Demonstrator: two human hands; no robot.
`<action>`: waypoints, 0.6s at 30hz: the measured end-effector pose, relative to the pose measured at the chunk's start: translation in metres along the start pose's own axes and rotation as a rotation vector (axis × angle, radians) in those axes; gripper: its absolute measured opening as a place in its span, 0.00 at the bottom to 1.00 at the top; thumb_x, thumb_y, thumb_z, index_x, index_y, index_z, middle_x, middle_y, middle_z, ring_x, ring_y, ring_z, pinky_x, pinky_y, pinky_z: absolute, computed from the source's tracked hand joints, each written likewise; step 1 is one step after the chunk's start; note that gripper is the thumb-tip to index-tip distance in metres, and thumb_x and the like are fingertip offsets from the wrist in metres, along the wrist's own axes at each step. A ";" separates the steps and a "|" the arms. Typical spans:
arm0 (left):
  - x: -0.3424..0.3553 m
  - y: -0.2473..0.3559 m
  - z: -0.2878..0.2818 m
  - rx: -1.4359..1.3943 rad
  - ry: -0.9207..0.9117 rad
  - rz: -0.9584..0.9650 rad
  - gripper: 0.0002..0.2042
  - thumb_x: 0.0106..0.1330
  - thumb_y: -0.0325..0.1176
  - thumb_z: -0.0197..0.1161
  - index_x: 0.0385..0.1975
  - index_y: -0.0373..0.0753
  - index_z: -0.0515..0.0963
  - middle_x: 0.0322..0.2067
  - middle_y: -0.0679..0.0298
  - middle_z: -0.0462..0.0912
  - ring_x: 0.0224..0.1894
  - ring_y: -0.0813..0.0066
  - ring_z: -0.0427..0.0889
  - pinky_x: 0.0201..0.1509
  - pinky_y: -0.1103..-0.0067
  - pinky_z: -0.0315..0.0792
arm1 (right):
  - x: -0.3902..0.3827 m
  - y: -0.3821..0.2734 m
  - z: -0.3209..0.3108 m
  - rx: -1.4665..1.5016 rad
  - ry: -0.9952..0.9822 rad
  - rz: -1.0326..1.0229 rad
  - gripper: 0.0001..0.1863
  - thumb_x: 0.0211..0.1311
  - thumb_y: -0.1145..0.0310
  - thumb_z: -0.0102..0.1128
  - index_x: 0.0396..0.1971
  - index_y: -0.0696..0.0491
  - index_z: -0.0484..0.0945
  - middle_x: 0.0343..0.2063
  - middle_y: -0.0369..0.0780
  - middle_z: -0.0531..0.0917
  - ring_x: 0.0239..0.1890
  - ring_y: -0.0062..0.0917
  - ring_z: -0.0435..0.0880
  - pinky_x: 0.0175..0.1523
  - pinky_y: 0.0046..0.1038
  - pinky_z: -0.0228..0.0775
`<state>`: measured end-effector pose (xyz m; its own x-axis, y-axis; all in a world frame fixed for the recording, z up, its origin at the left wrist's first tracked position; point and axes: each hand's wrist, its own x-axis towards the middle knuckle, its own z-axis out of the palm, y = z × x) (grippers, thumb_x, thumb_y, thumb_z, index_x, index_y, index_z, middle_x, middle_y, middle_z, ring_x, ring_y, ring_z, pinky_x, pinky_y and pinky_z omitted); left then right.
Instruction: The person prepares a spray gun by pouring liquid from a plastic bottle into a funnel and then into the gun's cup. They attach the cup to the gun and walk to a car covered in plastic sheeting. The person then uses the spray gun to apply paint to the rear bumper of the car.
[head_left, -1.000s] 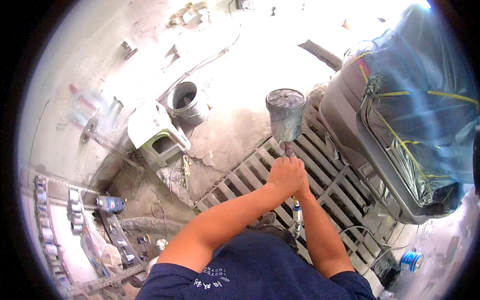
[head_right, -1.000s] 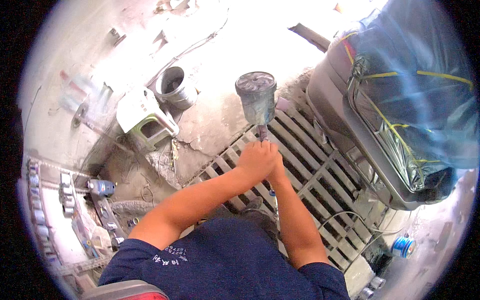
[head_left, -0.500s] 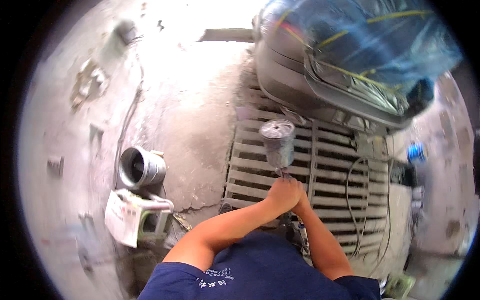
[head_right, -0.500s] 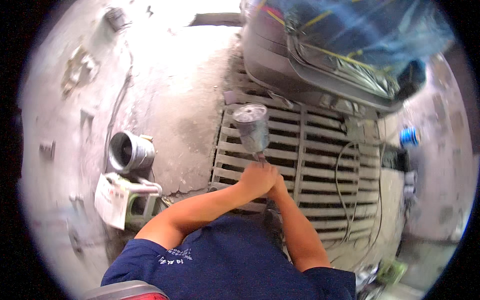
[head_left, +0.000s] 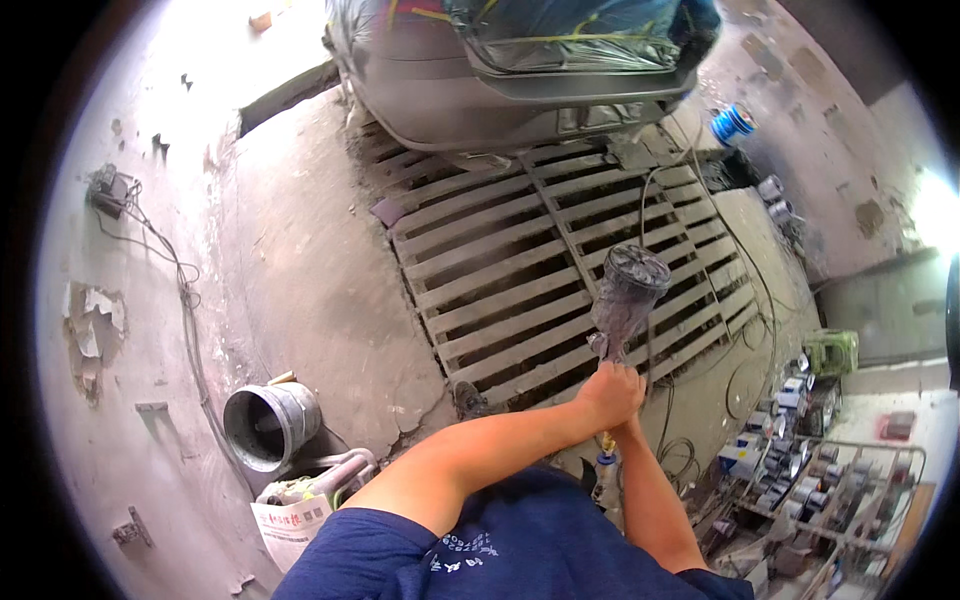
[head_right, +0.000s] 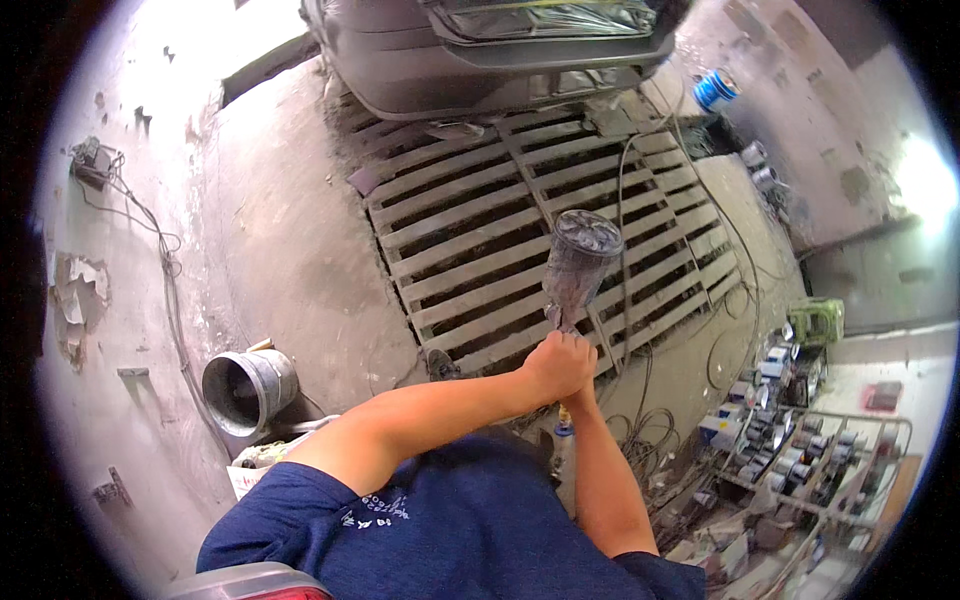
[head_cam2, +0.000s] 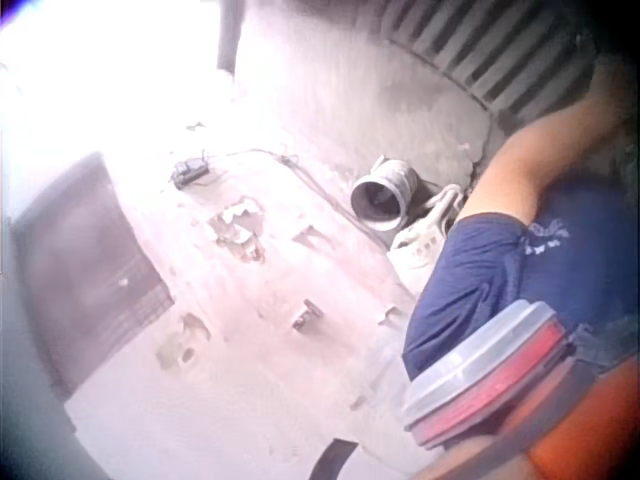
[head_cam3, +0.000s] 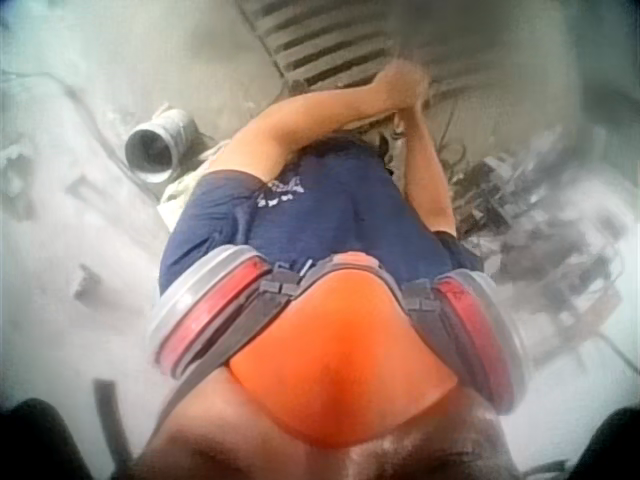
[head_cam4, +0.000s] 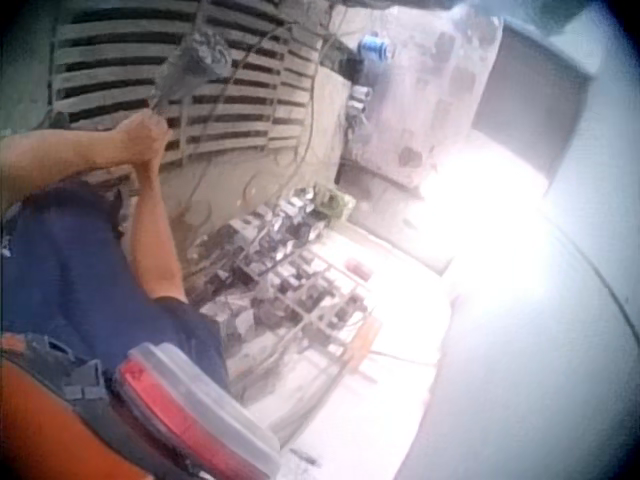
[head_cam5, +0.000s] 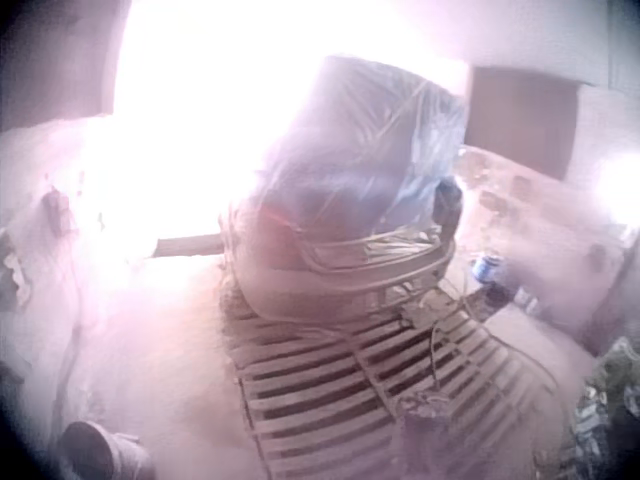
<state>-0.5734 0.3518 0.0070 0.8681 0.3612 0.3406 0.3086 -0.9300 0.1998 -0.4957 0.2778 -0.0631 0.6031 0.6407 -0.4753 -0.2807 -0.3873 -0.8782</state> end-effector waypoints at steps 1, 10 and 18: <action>-0.010 0.011 -0.001 0.011 -0.018 0.018 0.05 0.50 0.36 0.55 0.22 0.43 0.73 0.21 0.66 0.73 0.24 0.72 0.74 0.26 0.77 0.62 | -0.012 0.008 -0.004 0.020 0.012 -0.006 0.11 0.57 0.63 0.53 0.38 0.51 0.71 0.31 0.38 0.75 0.34 0.29 0.73 0.35 0.30 0.69; -0.097 0.086 -0.023 0.006 -0.115 0.060 0.05 0.52 0.36 0.54 0.22 0.43 0.72 0.21 0.65 0.74 0.24 0.72 0.76 0.24 0.76 0.63 | -0.128 0.067 -0.020 0.115 0.063 0.021 0.11 0.59 0.62 0.52 0.38 0.51 0.71 0.30 0.37 0.76 0.32 0.27 0.74 0.33 0.29 0.68; -0.128 0.092 -0.035 -0.045 -0.087 0.072 0.05 0.52 0.36 0.54 0.23 0.42 0.72 0.21 0.65 0.74 0.23 0.73 0.76 0.25 0.77 0.65 | -0.165 0.069 0.000 0.058 0.047 -0.003 0.11 0.60 0.62 0.52 0.38 0.52 0.71 0.29 0.36 0.76 0.30 0.26 0.74 0.31 0.28 0.68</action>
<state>-0.6699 0.2227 0.0138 0.9183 0.2845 0.2753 0.2282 -0.9487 0.2190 -0.6146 0.1454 -0.0451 0.6382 0.6090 -0.4709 -0.3207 -0.3457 -0.8818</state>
